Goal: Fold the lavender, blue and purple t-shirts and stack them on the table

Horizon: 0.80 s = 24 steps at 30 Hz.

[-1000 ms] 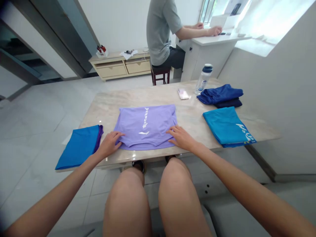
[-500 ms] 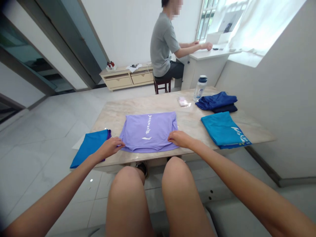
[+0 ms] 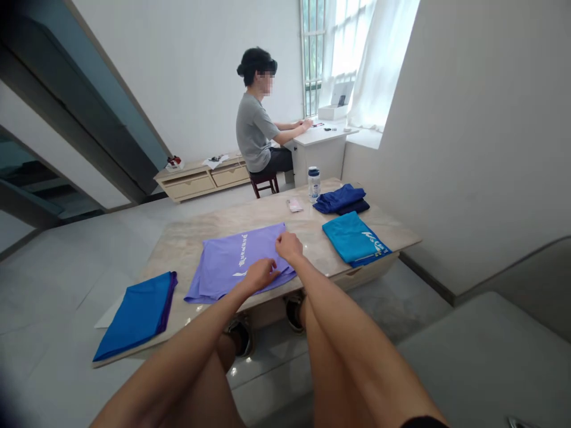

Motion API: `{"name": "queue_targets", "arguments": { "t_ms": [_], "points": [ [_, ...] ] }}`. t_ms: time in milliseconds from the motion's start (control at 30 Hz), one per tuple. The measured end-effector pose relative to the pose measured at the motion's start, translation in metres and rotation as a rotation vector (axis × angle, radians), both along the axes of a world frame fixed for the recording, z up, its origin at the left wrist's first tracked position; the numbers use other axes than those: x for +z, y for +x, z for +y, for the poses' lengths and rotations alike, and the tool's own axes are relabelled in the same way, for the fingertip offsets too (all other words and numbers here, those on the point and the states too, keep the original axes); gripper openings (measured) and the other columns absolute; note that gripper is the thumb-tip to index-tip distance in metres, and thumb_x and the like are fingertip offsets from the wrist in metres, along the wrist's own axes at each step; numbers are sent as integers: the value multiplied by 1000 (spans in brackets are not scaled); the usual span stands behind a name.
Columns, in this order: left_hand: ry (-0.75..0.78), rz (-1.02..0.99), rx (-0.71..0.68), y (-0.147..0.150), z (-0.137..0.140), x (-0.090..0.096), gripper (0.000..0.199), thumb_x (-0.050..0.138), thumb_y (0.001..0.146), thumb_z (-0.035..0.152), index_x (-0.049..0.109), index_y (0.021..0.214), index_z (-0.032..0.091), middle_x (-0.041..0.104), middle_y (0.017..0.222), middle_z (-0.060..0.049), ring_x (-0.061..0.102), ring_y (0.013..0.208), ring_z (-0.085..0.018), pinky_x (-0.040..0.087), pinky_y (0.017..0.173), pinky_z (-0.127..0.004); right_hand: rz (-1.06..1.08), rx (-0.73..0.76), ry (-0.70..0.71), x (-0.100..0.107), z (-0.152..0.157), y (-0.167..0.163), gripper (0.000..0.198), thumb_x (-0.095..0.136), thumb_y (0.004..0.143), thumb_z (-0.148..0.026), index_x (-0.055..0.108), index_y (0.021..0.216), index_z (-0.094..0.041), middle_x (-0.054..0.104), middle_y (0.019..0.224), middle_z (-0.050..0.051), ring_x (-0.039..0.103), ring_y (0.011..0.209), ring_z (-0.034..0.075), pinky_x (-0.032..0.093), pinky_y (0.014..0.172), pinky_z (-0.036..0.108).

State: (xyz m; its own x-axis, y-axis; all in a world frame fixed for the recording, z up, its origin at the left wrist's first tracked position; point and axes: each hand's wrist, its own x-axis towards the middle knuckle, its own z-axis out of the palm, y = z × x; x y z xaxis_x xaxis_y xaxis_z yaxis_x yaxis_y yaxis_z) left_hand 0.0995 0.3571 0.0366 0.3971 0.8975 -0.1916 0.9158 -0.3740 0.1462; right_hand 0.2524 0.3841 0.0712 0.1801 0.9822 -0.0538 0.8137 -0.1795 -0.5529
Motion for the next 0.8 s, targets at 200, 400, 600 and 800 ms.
{"name": "queue_targets", "arguments": {
  "t_ms": [200, 400, 600, 800],
  "points": [
    [-62, -29, -19, 35, 20, -24, 33, 73, 103, 38, 76, 132, 23, 78, 136, -15, 71, 133, -32, 56, 109, -40, -131, -2, -102, -17, 1, 26, 32, 55, 107, -28, 84, 120, -23, 84, 122, 14, 78, 118, 29, 56, 94, 32],
    [-119, -26, 52, 58, 32, -33, 33, 74, 100, 39, 79, 123, 16, 79, 134, -22, 74, 129, -38, 57, 105, -44, -192, -25, -132, -28, 2, 53, 34, 54, 107, -27, 84, 123, -21, 82, 126, 17, 77, 121, 32, 56, 93, 33],
    [-167, -75, 118, 62, 37, -39, 27, 73, 97, 22, 78, 122, 14, 78, 131, -25, 75, 127, -37, 57, 103, -44, -198, -39, -154, -35, 1, 75, 35, 54, 108, -28, 84, 123, -19, 83, 126, 18, 78, 120, 31, 56, 90, 31],
    [-181, -115, 128, 54, 52, -33, 17, 80, 86, 14, 80, 104, 17, 81, 119, -20, 77, 116, -34, 56, 100, -40, -148, 22, -154, -38, 3, 78, 30, 58, 107, -27, 84, 121, -20, 84, 124, 15, 77, 117, 26, 54, 86, 25]
  ]
}}
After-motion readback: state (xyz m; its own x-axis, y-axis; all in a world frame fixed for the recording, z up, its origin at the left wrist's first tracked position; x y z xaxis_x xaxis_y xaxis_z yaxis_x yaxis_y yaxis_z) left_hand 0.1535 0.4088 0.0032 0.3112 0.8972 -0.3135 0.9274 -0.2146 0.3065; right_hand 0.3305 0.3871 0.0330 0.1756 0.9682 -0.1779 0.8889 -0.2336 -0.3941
